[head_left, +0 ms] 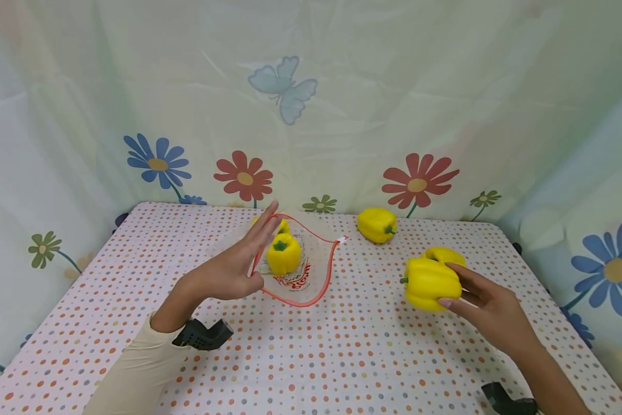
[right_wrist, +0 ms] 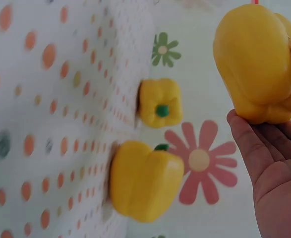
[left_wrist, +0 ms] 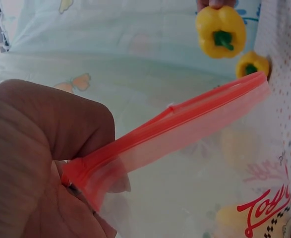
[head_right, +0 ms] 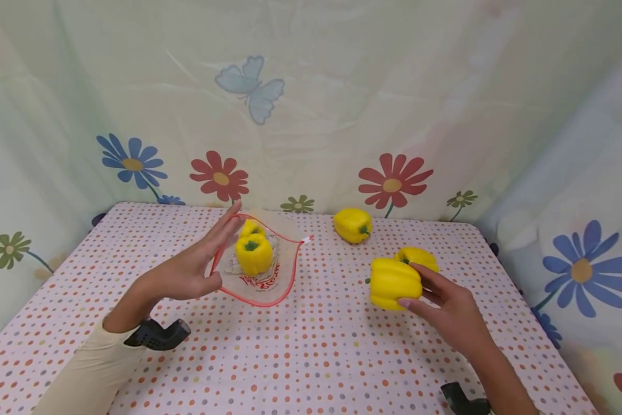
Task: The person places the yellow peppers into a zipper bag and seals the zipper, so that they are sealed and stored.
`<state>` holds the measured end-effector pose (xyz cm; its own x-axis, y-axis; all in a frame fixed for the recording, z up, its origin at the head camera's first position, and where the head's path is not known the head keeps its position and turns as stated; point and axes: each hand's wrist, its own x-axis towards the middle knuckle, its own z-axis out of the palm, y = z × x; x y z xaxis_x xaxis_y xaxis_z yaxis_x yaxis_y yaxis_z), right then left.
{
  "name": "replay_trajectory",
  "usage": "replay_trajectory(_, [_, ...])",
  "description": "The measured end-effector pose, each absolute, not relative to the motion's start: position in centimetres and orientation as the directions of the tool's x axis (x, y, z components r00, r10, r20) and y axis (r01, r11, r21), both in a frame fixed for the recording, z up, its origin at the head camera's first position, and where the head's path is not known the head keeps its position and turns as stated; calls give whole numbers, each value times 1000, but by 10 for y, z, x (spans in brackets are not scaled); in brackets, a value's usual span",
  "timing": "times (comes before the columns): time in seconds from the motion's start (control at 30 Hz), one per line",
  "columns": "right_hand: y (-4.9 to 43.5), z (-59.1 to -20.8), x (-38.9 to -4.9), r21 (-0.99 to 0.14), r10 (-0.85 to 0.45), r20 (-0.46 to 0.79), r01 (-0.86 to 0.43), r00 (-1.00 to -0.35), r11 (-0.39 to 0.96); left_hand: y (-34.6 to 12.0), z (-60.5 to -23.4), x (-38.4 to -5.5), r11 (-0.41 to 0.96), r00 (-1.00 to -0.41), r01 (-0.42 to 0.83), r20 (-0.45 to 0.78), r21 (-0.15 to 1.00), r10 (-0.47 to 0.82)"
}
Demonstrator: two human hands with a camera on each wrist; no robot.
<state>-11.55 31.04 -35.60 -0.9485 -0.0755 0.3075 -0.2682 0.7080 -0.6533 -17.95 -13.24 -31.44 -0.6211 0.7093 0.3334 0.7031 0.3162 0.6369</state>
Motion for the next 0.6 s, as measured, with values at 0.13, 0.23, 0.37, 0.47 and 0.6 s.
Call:
replay_trajectory(0.13, [300, -352, -115, -676, -125, 364, -354, -923, 646, -132, -314, -179, 324, -625, 701, 328, 635, 709])
replay_trajectory(0.23, [292, -349, -116, -672, -156, 399, -403, -904, 621, -131, -313, -179, 326, -625, 701, 327, 634, 709])
replay_trajectory(0.37, [282, -345, -118, -666, -176, 423, -436, -889, 605, -131, -313, -178, 327, -630, 696, 323, 640, 706])
replay_trajectory(0.47, [276, -343, -118, -676, -192, 430, -455, -882, 580, -131, -313, -178, 326, -632, 692, 322, 644, 705])
replay_trajectory(0.6, [265, -340, -120, -685, -213, 442, -481, -872, 547, -131, -313, -178, 327, -632, 692, 323, 643, 704])
